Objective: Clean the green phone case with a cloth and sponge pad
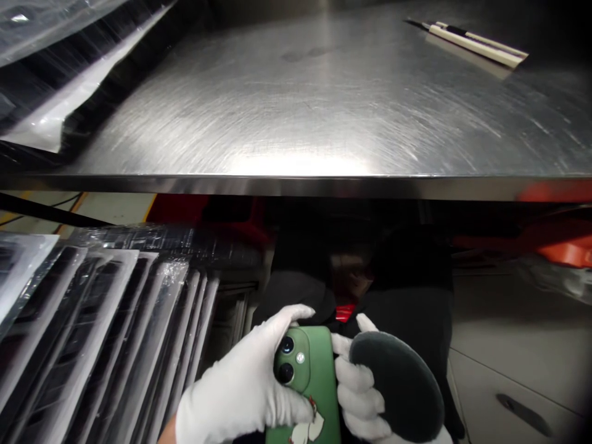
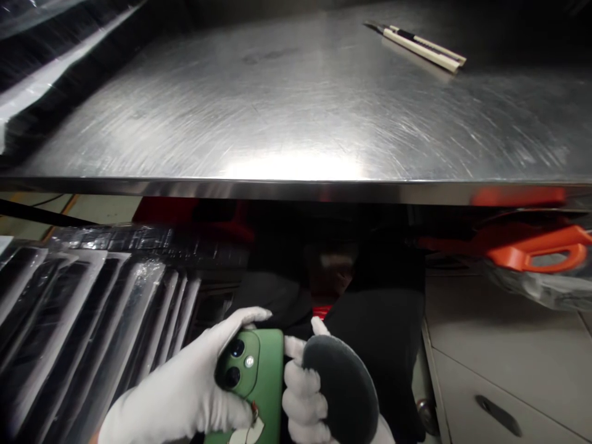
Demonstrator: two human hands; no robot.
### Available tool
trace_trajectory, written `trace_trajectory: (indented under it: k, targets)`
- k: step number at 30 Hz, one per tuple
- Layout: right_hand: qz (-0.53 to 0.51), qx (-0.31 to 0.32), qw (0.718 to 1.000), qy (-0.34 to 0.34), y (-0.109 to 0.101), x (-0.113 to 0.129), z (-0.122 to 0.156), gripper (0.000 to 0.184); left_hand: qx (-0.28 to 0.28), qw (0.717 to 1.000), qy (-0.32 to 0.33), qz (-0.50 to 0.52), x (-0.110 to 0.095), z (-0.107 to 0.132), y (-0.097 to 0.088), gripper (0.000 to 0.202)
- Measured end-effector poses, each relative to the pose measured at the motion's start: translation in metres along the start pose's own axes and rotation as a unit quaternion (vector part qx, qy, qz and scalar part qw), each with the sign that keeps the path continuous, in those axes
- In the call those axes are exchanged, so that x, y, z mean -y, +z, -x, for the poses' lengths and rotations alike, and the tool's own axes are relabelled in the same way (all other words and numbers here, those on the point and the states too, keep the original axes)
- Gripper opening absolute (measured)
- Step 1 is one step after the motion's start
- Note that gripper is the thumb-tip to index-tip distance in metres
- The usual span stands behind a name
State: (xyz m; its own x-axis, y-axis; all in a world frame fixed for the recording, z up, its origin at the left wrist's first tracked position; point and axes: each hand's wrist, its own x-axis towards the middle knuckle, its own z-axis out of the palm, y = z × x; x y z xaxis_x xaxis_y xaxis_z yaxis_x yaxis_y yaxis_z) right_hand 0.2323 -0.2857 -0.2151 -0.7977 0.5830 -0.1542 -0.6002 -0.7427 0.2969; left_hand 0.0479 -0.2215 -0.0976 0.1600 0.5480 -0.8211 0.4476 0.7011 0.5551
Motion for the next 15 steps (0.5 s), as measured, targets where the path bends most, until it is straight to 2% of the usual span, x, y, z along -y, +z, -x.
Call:
trace_trajectory:
  k: [5, 12, 15]
  targets:
    - [0.015, -0.022, 1.0, 0.003, 0.006, 0.0, 0.002, 0.045, 0.0, 1.0, -0.002, -0.015, 0.0, -0.001, -0.001, 0.084]
    - [0.025, -0.046, 0.999, -0.008, 0.015, -0.001, 0.005, 0.046, 0.03, 0.998, -0.002, 0.047, 0.009, -0.002, 0.0, 0.082]
    - [0.037, -0.037, 0.999, -0.006, 0.017, -0.002, 0.006, 0.047, 0.02, 1.0, -0.003, 0.018, 0.013, 0.0, 0.002, 0.08]
